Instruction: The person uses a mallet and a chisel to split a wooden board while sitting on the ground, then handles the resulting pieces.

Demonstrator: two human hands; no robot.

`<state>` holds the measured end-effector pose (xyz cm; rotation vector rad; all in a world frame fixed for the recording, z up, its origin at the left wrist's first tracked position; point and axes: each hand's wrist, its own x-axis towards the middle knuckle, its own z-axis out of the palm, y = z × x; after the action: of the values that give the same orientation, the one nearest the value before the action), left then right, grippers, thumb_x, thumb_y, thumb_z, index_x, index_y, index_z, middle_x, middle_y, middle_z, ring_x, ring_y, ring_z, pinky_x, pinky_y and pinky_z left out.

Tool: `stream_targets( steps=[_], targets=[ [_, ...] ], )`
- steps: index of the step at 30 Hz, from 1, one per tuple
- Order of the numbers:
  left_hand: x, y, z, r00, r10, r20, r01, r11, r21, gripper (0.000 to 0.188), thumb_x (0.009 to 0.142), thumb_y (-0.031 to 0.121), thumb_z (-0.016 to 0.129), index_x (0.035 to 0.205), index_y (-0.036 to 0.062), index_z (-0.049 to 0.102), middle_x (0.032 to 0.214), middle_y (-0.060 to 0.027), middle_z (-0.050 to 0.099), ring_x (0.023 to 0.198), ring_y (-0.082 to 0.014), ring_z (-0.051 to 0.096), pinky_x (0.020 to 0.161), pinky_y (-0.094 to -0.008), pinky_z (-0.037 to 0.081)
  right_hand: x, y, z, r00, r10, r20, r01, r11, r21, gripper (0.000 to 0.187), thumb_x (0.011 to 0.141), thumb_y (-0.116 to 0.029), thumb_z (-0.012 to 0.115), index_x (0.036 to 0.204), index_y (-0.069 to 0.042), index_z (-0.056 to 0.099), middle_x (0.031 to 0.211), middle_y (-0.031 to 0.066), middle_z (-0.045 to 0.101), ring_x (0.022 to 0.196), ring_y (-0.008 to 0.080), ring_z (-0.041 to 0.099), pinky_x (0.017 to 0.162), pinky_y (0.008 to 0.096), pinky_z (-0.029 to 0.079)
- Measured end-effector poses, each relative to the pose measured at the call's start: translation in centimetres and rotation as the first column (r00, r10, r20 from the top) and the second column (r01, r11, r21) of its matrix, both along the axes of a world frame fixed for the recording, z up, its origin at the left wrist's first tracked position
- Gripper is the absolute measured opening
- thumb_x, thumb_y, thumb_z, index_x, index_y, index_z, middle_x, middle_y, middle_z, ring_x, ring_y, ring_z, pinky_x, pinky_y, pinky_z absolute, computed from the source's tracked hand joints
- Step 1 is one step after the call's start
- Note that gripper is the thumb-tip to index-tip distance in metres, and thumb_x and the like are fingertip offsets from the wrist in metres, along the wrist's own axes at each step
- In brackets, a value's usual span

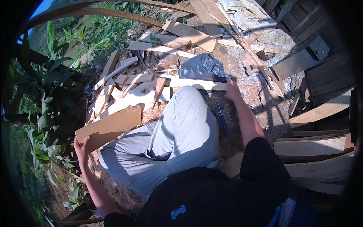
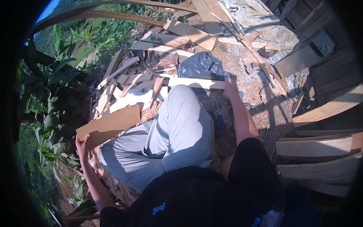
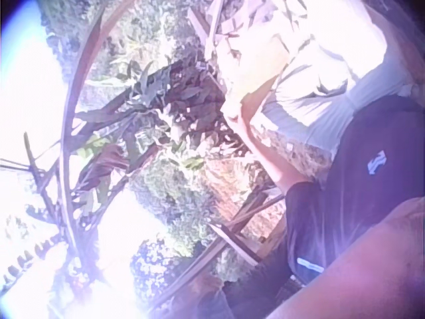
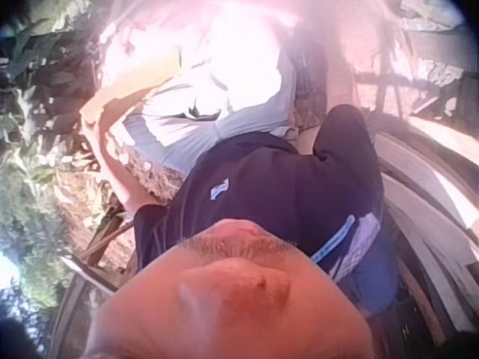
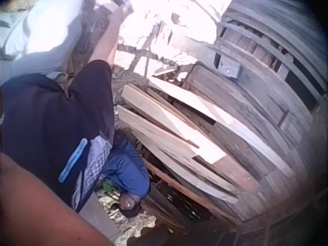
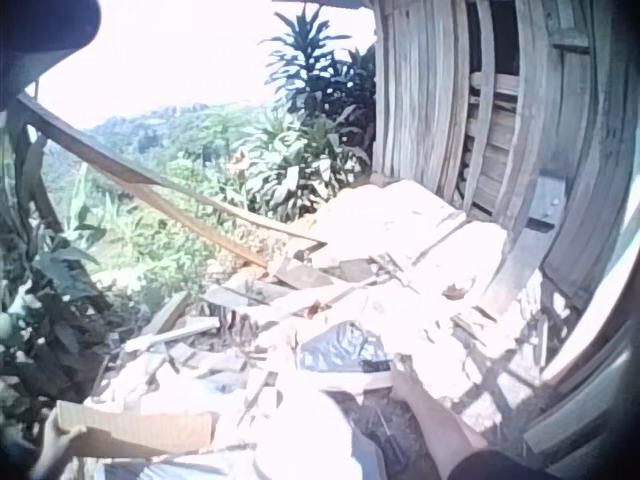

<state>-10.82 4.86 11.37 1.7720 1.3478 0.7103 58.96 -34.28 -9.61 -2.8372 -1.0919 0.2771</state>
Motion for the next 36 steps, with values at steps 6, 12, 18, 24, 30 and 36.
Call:
stream_targets(
  steps=[6,12,18,24,30,36],
  targets=[
    [-0.2,-2.3,0.6,0.999,0.038,-0.019,-0.038,0.999,0.024,0.043,0.089,0.018,0.08,0.122,0.0022,0.058,0.104,-0.0067,0.068,0.093,-0.0139,0.064,0.081,-0.03,0.054,-0.5,2.5,-0.3,0.999,0.046,0.021,-0.043,0.987,-0.154,0.088,0.067,-0.014,0.081,0.146,-0.012,0.041,0.13,0.0186,0.054,0.126,0.0361,0.052,0.102,0.0458,0.05],
    [0.0,-2.7,1.1,0.997,0.075,0.012,-0.075,0.997,-0.016,0.04,0.089,0.017,0.08,0.119,0.0032,0.058,0.103,-0.0063,0.069,0.092,-0.0134,0.065,0.08,-0.0296,0.055,-1.9,2.2,0.7,0.966,0.226,0.127,-0.23,0.973,0.018,0.079,0.066,-0.02,0.083,0.137,-0.011,0.049,0.125,0.0182,0.056,0.117,0.0381,0.057,0.099,0.0462,0.05],
    [0.9,-2.1,1.0,0.999,0.046,0.02,-0.046,0.999,0.0,0.037,0.089,0.017,0.08,0.116,0.0021,0.058,0.099,-0.0063,0.069,0.09,-0.0129,0.066,0.078,-0.0293,0.055,0.4,1.6,-1.5,0.991,0.106,0.081,-0.098,0.99,-0.103,0.087,0.064,-0.02,0.085,0.14,-0.005,0.046,0.127,0.0183,0.055,0.121,0.0387,0.054,0.104,0.0478,0.048],
    [0.1,-3.1,0.5,0.997,0.074,0.018,-0.074,0.997,0.017,0.037,0.089,0.018,0.081,0.113,0.0016,0.058,0.099,-0.0062,0.068,0.089,-0.0125,0.065,0.079,-0.0296,0.055,-2.1,2.2,2.0,0.97,0.237,0.051,-0.225,0.96,-0.169,0.058,0.065,-0.024,0.084,0.113,-0.004,0.058,0.118,0.0198,0.062,0.114,0.0393,0.059,0.094,0.0479,0.054],
    [-0.6,-2.6,0.0,0.997,0.081,-0.015,-0.081,0.996,0.028,0.037,0.088,0.018,0.081,0.112,0.0013,0.058,0.099,-0.0071,0.068,0.088,-0.0133,0.065,0.078,-0.0303,0.055,-3.6,1.8,7.8,0.957,0.101,-0.271,-0.173,0.951,-0.256,0.06,0.071,-0.035,0.081,0.114,-0.002,0.057,0.111,0.0224,0.069,0.106,0.0409,0.066,0.092,0.0481,0.053],
    [0.7,-2.2,0.4,0.998,0.069,0.014,-0.07,0.996,0.048,0.037,0.087,0.02,0.082,0.11,0.0009,0.059,0.098,-0.0074,0.068,0.09,-0.0142,0.066,0.077,-0.0312,0.055,-1.0,-1.2,12.2,0.839,0.171,-0.517,-0.209,0.978,-0.015,0.059,0.075,-0.039,0.077,0.117,-0.002,0.06,0.104,0.019,0.069,0.098,0.031,0.068,0.088,0.0416,0.052]
  ],
)
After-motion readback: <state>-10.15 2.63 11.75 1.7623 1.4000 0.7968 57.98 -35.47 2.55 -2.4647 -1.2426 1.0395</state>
